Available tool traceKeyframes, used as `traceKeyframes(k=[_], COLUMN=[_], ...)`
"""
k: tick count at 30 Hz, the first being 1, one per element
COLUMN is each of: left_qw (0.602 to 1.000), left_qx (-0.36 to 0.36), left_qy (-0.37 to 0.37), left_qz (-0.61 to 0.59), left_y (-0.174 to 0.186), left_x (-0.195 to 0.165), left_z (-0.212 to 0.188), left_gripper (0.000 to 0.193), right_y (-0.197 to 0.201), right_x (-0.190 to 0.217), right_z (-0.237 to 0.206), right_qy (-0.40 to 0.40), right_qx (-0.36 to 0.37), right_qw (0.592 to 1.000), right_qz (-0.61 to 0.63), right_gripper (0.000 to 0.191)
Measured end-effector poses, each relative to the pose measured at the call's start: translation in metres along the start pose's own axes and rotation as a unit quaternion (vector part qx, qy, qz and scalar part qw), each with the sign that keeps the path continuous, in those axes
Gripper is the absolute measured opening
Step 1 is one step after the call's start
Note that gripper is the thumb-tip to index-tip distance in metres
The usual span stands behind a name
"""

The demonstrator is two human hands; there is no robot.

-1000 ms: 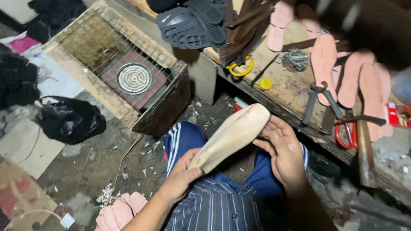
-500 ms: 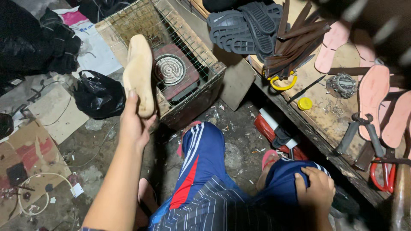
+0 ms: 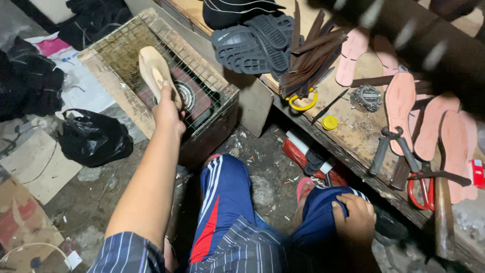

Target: The person sits on the floor of a shoe workshop and works on a shoe upper over a wooden last. They hammer the upper and insole with a cobbler's hammer, press and fit the insole board, heat the shoe over a small stove, and pull and shape the upper edges by hand before checking the formed shoe.

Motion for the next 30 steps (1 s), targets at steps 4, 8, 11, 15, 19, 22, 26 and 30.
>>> traceKeyframes(k=[4, 8, 11, 15, 19, 22, 26, 30], left_qw=[0.999, 0.998, 0.882, 0.715, 0.637, 0.548, 0.499, 0.453], left_qx=[0.032, -0.029, -0.001, 0.074, 0.178, 0.199, 0.189, 0.119], left_qy=[-0.011, -0.028, -0.373, -0.607, -0.62, -0.625, -0.657, -0.568], left_qz=[-0.02, 0.052, 0.288, 0.34, 0.422, 0.52, 0.533, 0.677], left_y=[-0.005, 0.011, -0.019, -0.074, -0.164, -0.229, -0.296, -0.332], left_x=[0.0, 0.006, -0.029, -0.055, -0.084, -0.104, -0.118, -0.116], left_z=[-0.028, -0.073, -0.113, -0.145, -0.129, -0.103, -0.064, -0.006], left_gripper=[0.045, 0.047, 0.048, 0.044, 0.042, 0.044, 0.047, 0.023], right_y=[0.005, 0.003, -0.002, -0.013, -0.021, -0.032, -0.063, -0.07], right_x=[0.0, 0.002, 0.002, 0.001, 0.005, 0.003, -0.024, -0.043], right_z=[0.0, 0.004, 0.007, 0.011, 0.024, 0.034, 0.035, 0.033], right_qy=[0.011, 0.004, -0.011, -0.035, 0.005, 0.048, 0.029, 0.072], right_qx=[-0.005, 0.014, 0.031, 0.079, 0.07, 0.072, 0.179, 0.121], right_qw=[1.0, 1.0, 0.999, 0.996, 0.997, 0.996, 0.983, 0.989], right_qz=[0.012, 0.016, -0.002, -0.036, -0.015, 0.031, -0.034, 0.036], right_gripper=[0.021, 0.022, 0.022, 0.021, 0.016, 0.014, 0.014, 0.018])
Point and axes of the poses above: each hand's wrist, its own z-axis towards the middle knuckle, its own y-axis out of the back of the hand, x = y × z, the point moved 7 cm from there along z, towards the middle knuckle, and after that the axes turned 3 degrees about y, right-handed, at the moved point
